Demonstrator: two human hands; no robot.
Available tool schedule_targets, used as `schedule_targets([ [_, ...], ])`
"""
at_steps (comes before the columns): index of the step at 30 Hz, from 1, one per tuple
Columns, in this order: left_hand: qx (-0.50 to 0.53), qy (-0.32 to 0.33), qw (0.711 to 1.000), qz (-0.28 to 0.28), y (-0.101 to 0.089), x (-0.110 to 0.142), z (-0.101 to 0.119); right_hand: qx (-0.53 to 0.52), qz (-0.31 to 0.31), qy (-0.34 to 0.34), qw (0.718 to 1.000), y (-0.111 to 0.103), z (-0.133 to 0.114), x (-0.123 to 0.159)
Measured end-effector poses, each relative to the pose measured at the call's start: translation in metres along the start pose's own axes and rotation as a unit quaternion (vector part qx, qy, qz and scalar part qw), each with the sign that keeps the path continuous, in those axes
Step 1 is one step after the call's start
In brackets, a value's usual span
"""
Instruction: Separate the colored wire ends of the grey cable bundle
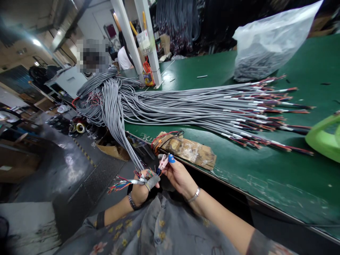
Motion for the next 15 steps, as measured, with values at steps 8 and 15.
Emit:
schedule_targets([
  [8, -0.034, 0.025, 0.999, 0.011, 0.0004, -0.0043, -0.0004, -0.005, -0.014, -0.002, 1.000, 0.0041, -0.0026, 0.0019],
  [15, -0.036, 0.029, 0.999, 0.023, 0.0018, -0.0034, -0.0026, -0.012, -0.018, -0.001, 1.000, 0.0054, -0.0017, 0.0018],
])
Point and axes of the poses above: each hand's wrist, its own x-axis away from the middle knuckle, its own y-axis out of the palm, z = x × y, the point moved 3 cm from there along -x, towards the middle knuckle, and after that the axes turned 13 degrees about y, right-handed, at the moved point
